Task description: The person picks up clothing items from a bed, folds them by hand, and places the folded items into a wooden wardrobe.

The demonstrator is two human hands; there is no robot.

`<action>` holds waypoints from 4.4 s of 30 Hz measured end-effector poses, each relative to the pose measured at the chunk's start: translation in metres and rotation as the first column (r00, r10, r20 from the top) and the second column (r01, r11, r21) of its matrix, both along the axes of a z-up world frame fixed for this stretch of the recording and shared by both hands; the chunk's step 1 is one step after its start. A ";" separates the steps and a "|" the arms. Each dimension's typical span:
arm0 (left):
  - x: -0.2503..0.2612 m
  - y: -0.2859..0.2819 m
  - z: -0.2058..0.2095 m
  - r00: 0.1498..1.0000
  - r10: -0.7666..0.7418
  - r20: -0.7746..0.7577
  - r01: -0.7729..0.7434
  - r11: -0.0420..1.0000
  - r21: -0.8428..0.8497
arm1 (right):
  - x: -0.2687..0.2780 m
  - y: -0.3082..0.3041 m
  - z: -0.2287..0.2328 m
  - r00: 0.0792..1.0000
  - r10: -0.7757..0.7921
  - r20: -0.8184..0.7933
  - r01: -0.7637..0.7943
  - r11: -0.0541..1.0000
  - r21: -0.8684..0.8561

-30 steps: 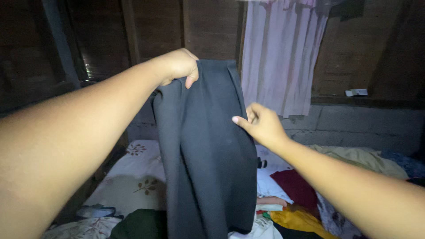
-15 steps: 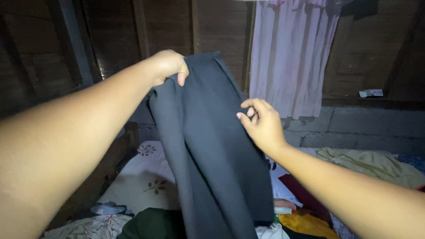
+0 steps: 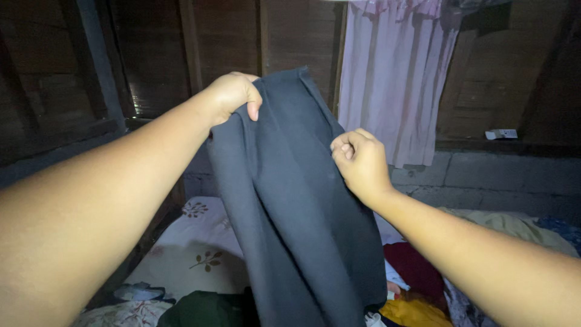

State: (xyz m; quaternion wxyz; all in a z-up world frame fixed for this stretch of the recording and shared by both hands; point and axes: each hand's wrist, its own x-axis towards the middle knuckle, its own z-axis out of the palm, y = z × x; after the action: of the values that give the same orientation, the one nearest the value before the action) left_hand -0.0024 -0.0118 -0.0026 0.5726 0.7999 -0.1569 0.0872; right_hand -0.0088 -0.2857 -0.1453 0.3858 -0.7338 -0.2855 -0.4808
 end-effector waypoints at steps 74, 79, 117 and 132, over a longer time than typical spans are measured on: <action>0.013 0.009 -0.098 0.974 -0.203 0.098 0.142 0.890 0.433 | 0.067 0.036 -0.300 0.351 -0.064 -0.934 -0.282 0.944 -0.170; 0.027 0.043 -0.145 0.899 -0.282 0.334 0.105 0.881 0.462 | 0.048 0.039 -0.352 0.379 -0.234 -0.895 -0.361 0.853 -0.376; -0.175 0.164 -0.485 0.736 0.264 -0.624 -0.446 0.882 -0.153 | -0.079 0.119 -0.360 0.403 -0.246 -0.881 -0.632 0.622 -0.463; -0.185 0.199 -0.391 0.875 0.054 -0.481 -0.237 0.914 -0.329 | -0.093 0.150 -0.333 0.528 -0.370 -0.765 -0.285 0.771 -0.570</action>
State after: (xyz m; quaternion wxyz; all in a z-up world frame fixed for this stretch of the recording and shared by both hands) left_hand -0.1870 0.1872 -0.3933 0.7279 0.6818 0.0656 -0.0333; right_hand -0.1015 -0.1356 -0.4784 0.1892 -0.9626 -0.1861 0.0547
